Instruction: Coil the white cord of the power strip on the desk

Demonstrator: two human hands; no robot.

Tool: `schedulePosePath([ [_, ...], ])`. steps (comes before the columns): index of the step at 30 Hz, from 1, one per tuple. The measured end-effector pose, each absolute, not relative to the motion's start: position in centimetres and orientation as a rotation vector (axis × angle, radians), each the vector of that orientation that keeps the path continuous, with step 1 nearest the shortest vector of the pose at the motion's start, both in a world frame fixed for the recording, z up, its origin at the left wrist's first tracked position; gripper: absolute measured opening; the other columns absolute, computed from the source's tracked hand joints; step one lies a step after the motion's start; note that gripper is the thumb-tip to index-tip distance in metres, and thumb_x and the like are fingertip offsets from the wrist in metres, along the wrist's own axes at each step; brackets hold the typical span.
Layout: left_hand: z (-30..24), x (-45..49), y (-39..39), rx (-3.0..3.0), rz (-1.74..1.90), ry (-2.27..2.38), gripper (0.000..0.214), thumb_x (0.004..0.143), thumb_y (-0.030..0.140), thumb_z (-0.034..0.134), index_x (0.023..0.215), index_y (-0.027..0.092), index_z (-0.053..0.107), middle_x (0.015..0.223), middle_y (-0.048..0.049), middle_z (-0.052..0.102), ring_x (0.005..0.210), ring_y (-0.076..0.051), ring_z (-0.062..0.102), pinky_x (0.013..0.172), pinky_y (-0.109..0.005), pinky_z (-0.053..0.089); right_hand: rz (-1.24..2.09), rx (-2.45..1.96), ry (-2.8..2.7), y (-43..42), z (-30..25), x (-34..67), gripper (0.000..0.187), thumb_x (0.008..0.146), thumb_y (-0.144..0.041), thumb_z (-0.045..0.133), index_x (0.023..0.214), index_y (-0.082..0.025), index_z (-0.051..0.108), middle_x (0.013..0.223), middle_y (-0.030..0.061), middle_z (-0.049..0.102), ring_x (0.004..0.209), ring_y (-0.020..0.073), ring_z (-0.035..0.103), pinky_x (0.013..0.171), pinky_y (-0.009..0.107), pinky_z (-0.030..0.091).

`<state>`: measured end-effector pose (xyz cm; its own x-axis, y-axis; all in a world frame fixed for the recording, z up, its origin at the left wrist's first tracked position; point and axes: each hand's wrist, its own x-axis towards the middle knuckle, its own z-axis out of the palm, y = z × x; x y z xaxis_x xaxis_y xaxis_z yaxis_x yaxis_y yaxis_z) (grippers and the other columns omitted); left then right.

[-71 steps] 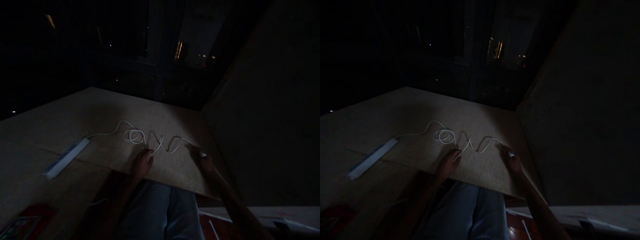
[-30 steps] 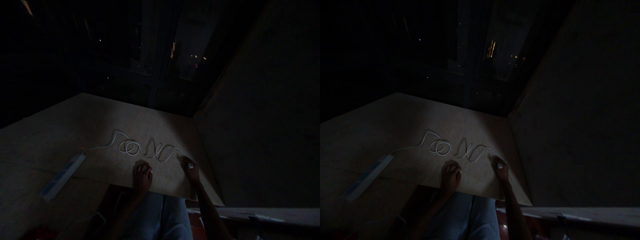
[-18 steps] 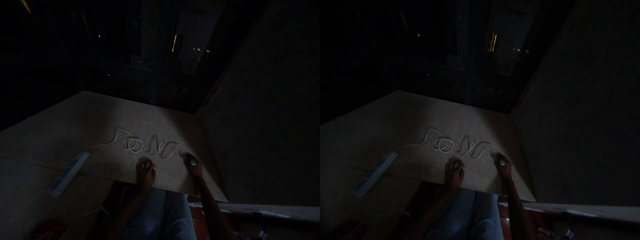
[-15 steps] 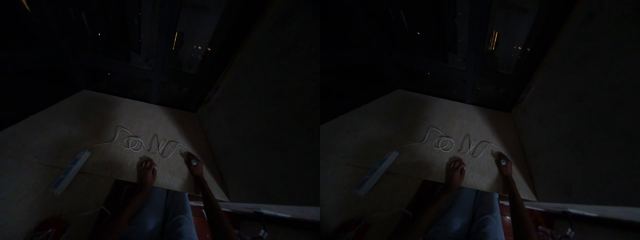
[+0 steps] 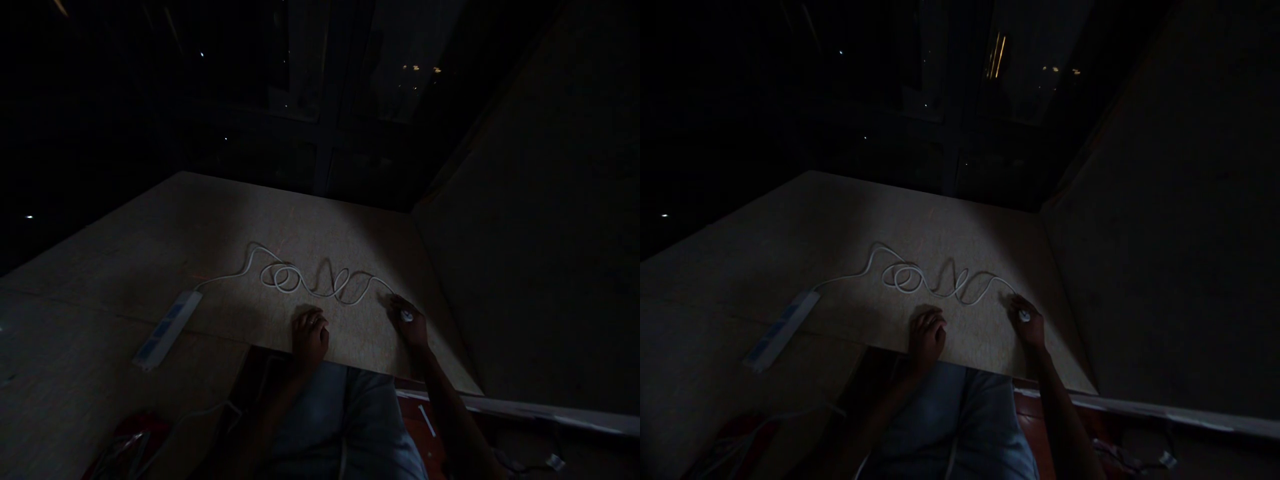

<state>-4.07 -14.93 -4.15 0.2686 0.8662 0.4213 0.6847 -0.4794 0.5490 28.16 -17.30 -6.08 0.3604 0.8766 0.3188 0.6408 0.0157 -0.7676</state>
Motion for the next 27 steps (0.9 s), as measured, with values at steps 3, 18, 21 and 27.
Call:
schedulePosePath([
  [3,-4.2,-4.1,-15.0,2.285,1.031,1.420,0.021,0.080,0.006,0.057,0.087,0.023,0.066,0.119,-0.0040,0.071,0.117,-0.025,0.058,0.099,-0.045,0.042,0.278,-1.715,-1.381,-17.4,-5.9,28.1,0.029,0.080,-0.041,0.069,0.101,-0.022,0.075,0.122,0.0127,0.071,0.115,0.0298,0.066,0.102,0.049,0.051],
  [18,-3.8,-4.4,-15.2,2.280,0.960,1.398,0.021,0.081,0.008,0.056,0.089,0.023,0.067,0.123,-0.0045,0.070,0.123,-0.026,0.057,0.102,-0.046,0.042,0.254,-1.753,-1.375,-17.7,-4.9,27.6,0.030,0.078,-0.043,0.068,0.098,-0.021,0.076,0.121,0.0134,0.071,0.111,0.0305,0.068,0.098,0.047,0.053],
  [21,-3.8,-4.4,-15.2,2.275,0.964,1.394,0.019,0.081,0.008,0.056,0.088,0.023,0.066,0.122,-0.0049,0.070,0.123,-0.025,0.056,0.102,-0.046,0.041,0.255,-1.745,-1.393,-17.8,-4.9,27.6,0.032,0.079,-0.043,0.067,0.099,-0.020,0.075,0.122,0.0142,0.071,0.112,0.0306,0.067,0.099,0.048,0.052],
  [27,-3.9,-4.1,-15.1,2.289,0.973,1.427,0.017,0.082,0.010,0.058,0.087,0.023,0.066,0.120,-0.0052,0.071,0.119,-0.026,0.058,0.102,-0.045,0.041,0.283,-1.722,-1.379,-17.6,-5.8,28.2,0.030,0.079,-0.042,0.069,0.100,-0.020,0.075,0.124,0.0136,0.070,0.113,0.0301,0.066,0.101,0.049,0.051],
])
